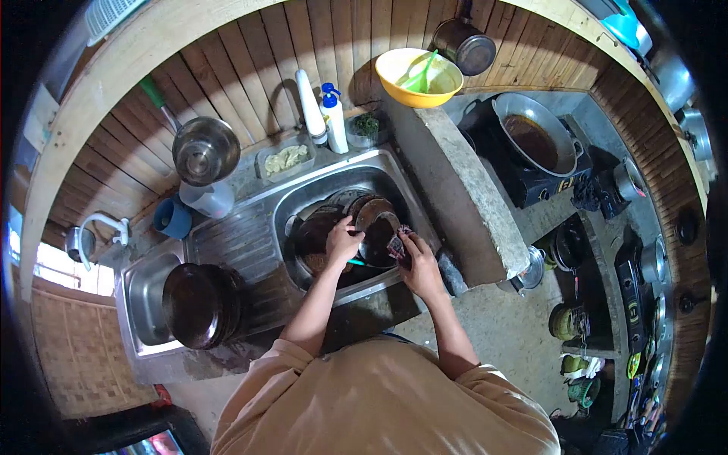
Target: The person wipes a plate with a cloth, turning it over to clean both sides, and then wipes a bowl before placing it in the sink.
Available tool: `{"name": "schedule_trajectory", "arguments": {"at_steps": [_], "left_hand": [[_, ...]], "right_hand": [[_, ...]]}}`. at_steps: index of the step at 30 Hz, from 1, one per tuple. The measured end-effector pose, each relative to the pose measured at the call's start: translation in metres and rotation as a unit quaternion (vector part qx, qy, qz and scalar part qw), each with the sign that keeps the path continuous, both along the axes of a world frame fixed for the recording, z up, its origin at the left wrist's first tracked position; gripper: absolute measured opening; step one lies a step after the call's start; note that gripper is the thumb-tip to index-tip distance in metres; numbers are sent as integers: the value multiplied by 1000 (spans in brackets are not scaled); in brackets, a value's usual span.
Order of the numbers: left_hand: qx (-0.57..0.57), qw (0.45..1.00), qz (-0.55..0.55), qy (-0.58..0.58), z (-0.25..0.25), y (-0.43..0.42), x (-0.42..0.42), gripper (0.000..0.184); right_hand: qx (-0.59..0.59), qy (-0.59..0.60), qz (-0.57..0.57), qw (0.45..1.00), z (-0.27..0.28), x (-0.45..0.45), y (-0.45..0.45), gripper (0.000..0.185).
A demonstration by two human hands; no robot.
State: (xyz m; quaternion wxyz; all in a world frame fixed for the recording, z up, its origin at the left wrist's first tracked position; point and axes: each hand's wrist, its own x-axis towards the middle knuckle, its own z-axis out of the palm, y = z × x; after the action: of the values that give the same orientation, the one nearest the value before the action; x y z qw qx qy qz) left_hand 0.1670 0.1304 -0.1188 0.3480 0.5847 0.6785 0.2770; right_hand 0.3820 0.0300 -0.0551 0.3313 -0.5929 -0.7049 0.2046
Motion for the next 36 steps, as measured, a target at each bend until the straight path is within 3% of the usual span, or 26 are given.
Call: {"name": "schedule_trajectory", "arguments": {"at_steps": [4, 8, 11, 17, 20, 24, 28, 31, 32, 35, 36], "left_hand": [[-11, 1000, 5, -18, -12, -1, 10, 57], [-30, 994, 16, -106, -5, -5, 18, 39], [-103, 966, 46, -232, 4, -7, 23, 36], [-76, 962, 41, -260, 13, -12, 23, 46], [-109, 956, 33, -269, 50, -18, 11, 50], [-89, 936, 48, -337, 60, -25, -8, 44], [-64, 927, 66, -364, 88, -40, -24, 36], [-27, 913, -43, -404, 81, -46, -48, 35], [-6, 905, -62, -421, 68, -47, -57, 37], [-4, 894, 27, -447, 117, -72, -70, 40], [6, 903, 13, -429, 128, -78, -79, 43]], "right_hand": [[-20, -2, 6, 1000, 1, 7, 10, 74], [-4, 2, 10, 1000, 1, 12, 18, 72], [1, 6, -3, 1000, 5, 12, 20, 71], [17, 17, -20, 1000, 5, 11, 19, 77], [34, 36, -39, 998, 12, 5, 17, 78], [70, 45, -39, 996, 27, -9, 17, 77], [136, 25, 48, 989, 46, -38, 20, 76], [171, -20, 165, 971, 68, -71, 25, 76], [185, -31, 172, 967, 74, -78, 29, 73], [214, -11, 143, 966, 99, -89, 47, 66], [228, 6, 119, 966, 101, -91, 58, 62]]}}
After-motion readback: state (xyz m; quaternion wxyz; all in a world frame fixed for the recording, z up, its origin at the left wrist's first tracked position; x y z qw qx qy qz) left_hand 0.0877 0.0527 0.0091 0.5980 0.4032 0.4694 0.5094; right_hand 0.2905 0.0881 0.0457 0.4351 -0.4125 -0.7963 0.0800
